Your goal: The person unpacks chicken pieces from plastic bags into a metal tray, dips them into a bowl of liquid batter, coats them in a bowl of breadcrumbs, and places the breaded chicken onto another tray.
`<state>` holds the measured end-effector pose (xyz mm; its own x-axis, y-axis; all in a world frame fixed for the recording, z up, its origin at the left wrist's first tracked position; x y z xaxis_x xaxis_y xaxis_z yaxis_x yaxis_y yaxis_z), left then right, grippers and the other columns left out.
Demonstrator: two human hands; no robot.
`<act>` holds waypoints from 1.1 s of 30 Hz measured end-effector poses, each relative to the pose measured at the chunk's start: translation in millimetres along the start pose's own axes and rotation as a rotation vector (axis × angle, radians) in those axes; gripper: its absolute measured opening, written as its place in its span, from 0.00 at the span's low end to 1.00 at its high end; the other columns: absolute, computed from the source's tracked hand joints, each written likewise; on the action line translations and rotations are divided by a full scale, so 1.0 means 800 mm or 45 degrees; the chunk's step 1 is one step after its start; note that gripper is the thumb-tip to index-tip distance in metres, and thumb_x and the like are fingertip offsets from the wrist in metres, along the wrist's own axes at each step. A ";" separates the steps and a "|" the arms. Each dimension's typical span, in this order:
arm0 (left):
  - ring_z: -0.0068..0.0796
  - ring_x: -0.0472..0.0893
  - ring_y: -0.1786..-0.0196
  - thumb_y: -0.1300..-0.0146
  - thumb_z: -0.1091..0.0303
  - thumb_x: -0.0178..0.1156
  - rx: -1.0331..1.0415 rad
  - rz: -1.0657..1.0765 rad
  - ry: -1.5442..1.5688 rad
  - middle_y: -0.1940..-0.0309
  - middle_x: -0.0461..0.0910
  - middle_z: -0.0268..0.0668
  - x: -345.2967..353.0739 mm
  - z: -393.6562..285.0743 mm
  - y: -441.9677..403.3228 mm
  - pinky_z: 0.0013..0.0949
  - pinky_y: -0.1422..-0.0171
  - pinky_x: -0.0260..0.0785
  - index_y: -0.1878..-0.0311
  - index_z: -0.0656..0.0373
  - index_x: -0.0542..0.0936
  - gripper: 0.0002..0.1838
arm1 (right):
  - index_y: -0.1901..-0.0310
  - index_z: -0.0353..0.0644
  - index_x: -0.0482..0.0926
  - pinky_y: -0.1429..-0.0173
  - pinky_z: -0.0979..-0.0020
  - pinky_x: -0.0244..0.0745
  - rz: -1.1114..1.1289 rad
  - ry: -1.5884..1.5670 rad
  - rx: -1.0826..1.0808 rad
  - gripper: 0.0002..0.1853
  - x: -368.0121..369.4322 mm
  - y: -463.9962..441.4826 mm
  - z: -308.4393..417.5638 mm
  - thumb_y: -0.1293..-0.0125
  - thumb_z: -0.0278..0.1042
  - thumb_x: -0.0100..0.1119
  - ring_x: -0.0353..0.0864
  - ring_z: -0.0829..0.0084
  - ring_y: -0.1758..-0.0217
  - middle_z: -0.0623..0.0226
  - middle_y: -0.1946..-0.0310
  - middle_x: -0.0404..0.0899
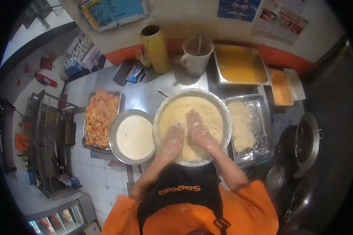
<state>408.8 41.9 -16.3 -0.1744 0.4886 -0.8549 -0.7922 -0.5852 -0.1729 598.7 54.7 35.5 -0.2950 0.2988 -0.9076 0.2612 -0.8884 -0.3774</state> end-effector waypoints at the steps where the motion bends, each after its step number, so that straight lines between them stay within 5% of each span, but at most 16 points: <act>1: 0.48 0.66 0.23 0.31 0.76 0.51 0.183 -0.011 -0.623 0.28 0.70 0.51 -0.015 0.005 -0.005 0.46 0.16 0.52 0.26 0.70 0.67 0.30 | 0.27 0.33 0.68 0.20 0.58 0.64 0.106 0.074 -0.027 0.28 0.009 0.003 0.003 0.28 0.28 0.52 0.74 0.52 0.29 0.41 0.32 0.73; 4: 0.46 0.63 0.20 0.34 0.80 0.49 0.180 0.181 0.019 0.24 0.65 0.53 -0.042 0.026 0.000 0.44 0.15 0.52 0.25 0.71 0.65 0.32 | 0.32 0.32 0.72 0.27 0.57 0.68 0.379 -0.080 0.208 0.27 0.007 -0.004 -0.019 0.29 0.38 0.56 0.77 0.52 0.36 0.42 0.39 0.77; 6: 0.46 0.59 0.18 0.37 0.82 0.47 -0.297 0.111 1.329 0.23 0.61 0.59 -0.022 0.047 0.005 0.42 0.14 0.50 0.24 0.71 0.64 0.34 | 0.37 0.30 0.75 0.35 0.56 0.73 0.610 -0.219 0.449 0.29 -0.002 -0.024 -0.047 0.29 0.47 0.60 0.81 0.53 0.43 0.43 0.45 0.80; 8: 0.52 0.59 0.19 0.40 0.82 0.48 -0.296 0.145 1.238 0.25 0.62 0.64 -0.075 0.069 -0.006 0.42 0.15 0.51 0.24 0.72 0.63 0.36 | 0.40 0.29 0.77 0.38 0.55 0.75 0.731 -0.289 0.638 0.31 0.009 -0.005 -0.055 0.30 0.52 0.62 0.83 0.53 0.46 0.43 0.49 0.82; 10: 0.57 0.69 0.25 0.40 0.76 0.55 -0.382 0.061 1.454 0.24 0.62 0.62 -0.078 0.087 0.004 0.44 0.20 0.60 0.23 0.71 0.61 0.39 | 0.44 0.31 0.80 0.43 0.55 0.77 0.382 -0.513 0.667 0.32 0.045 -0.002 -0.050 0.35 0.55 0.69 0.83 0.57 0.54 0.45 0.58 0.84; 14: 0.58 0.69 0.25 0.40 0.76 0.55 -0.497 0.210 1.429 0.25 0.65 0.63 -0.095 0.100 0.002 0.44 0.19 0.58 0.24 0.71 0.64 0.38 | 0.47 0.33 0.81 0.46 0.63 0.80 0.292 -0.931 0.822 0.27 -0.007 -0.010 -0.035 0.32 0.53 0.68 0.86 0.60 0.51 0.53 0.54 0.86; 16: 0.55 0.67 0.23 0.41 0.76 0.54 -0.610 0.196 1.503 0.26 0.66 0.62 -0.097 0.105 0.011 0.41 0.20 0.57 0.25 0.70 0.66 0.36 | 0.48 0.35 0.81 0.52 0.67 0.79 -0.217 -2.026 0.993 0.22 0.004 -0.004 -0.032 0.31 0.46 0.71 0.85 0.69 0.54 0.63 0.54 0.87; 20: 0.55 0.77 0.35 0.39 0.77 0.52 -0.671 0.303 1.493 0.36 0.75 0.60 -0.102 0.119 0.029 0.44 0.26 0.67 0.23 0.65 0.64 0.37 | 0.42 0.37 0.79 0.51 0.74 0.79 -0.108 -2.172 1.152 0.22 -0.041 0.020 -0.069 0.30 0.42 0.70 0.84 0.77 0.53 0.71 0.52 0.87; 23: 0.38 0.76 0.54 0.38 0.74 0.55 -0.831 0.150 1.637 0.52 0.77 0.47 -0.114 0.140 0.043 0.38 0.46 0.71 0.21 0.60 0.63 0.38 | 0.38 0.43 0.77 0.47 0.72 0.79 -0.043 -1.709 1.189 0.23 -0.069 0.089 -0.118 0.30 0.42 0.69 0.83 0.73 0.48 0.66 0.47 0.86; 24: 0.33 0.75 0.60 0.37 0.73 0.56 -0.902 0.112 1.637 0.55 0.77 0.43 -0.121 0.146 0.044 0.37 0.52 0.71 0.20 0.59 0.63 0.38 | 0.36 0.47 0.75 0.44 0.70 0.78 -0.263 -1.427 0.985 0.24 -0.046 0.131 -0.145 0.30 0.41 0.69 0.81 0.70 0.44 0.64 0.45 0.84; 25: 0.36 0.78 0.56 0.36 0.68 0.58 -1.090 0.337 1.607 0.46 0.82 0.48 -0.118 0.158 0.059 0.40 0.48 0.72 0.21 0.62 0.64 0.38 | 0.34 0.49 0.74 0.43 0.69 0.78 -0.356 -1.284 0.890 0.25 -0.059 0.163 -0.157 0.30 0.40 0.69 0.81 0.69 0.42 0.62 0.44 0.83; 26: 0.36 0.77 0.59 0.36 0.73 0.55 -1.070 0.201 1.550 0.52 0.81 0.47 -0.109 0.165 0.074 0.41 0.51 0.72 0.22 0.61 0.65 0.37 | 0.33 0.50 0.73 0.42 0.68 0.78 -0.449 -1.129 0.805 0.26 -0.072 0.196 -0.169 0.30 0.40 0.69 0.80 0.68 0.40 0.61 0.43 0.83; 27: 0.37 0.76 0.63 0.36 0.77 0.52 -1.056 0.063 1.487 0.58 0.79 0.46 -0.102 0.173 0.092 0.42 0.54 0.72 0.22 0.59 0.66 0.36 | 0.31 0.53 0.70 0.40 0.65 0.77 -0.533 -1.639 1.288 0.28 -0.100 0.225 -0.182 0.30 0.38 0.68 0.78 0.66 0.37 0.59 0.41 0.81; 29: 0.37 0.76 0.61 0.36 0.76 0.52 -1.053 0.036 1.445 0.57 0.80 0.46 -0.100 0.197 0.119 0.42 0.53 0.72 0.22 0.59 0.67 0.36 | 0.30 0.55 0.68 0.38 0.63 0.77 -0.608 -2.143 1.783 0.29 -0.119 0.270 -0.188 0.30 0.37 0.67 0.76 0.64 0.35 0.56 0.40 0.80; 32: 0.38 0.77 0.58 0.35 0.74 0.54 -1.074 -0.020 1.266 0.53 0.80 0.47 -0.094 0.219 0.144 0.42 0.49 0.72 0.23 0.60 0.68 0.34 | 0.26 0.49 0.61 0.38 0.62 0.77 -0.637 -2.065 1.292 0.35 -0.114 0.328 -0.196 0.30 0.37 0.67 0.77 0.64 0.36 0.55 0.37 0.79; 33: 0.39 0.77 0.56 0.35 0.74 0.54 -1.070 -0.032 1.222 0.52 0.80 0.48 -0.092 0.225 0.151 0.42 0.48 0.72 0.23 0.60 0.68 0.34 | 0.30 0.44 0.65 0.40 0.62 0.78 -0.506 -1.868 1.523 0.31 -0.086 0.359 -0.215 0.31 0.37 0.66 0.79 0.63 0.39 0.55 0.39 0.80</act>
<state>221.0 51.8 114.2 0.6045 0.0497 -0.7951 -0.1152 -0.9821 -0.1490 852.3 -161.3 -42.3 -0.7578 0.5969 0.2636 -0.4833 -0.7849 0.3877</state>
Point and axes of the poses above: each hand's wrist, its own y-axis away from the middle knuckle, its own x-axis out of the palm, z = x × y, the point moved 3 cm from there along -y, towards the middle knuckle
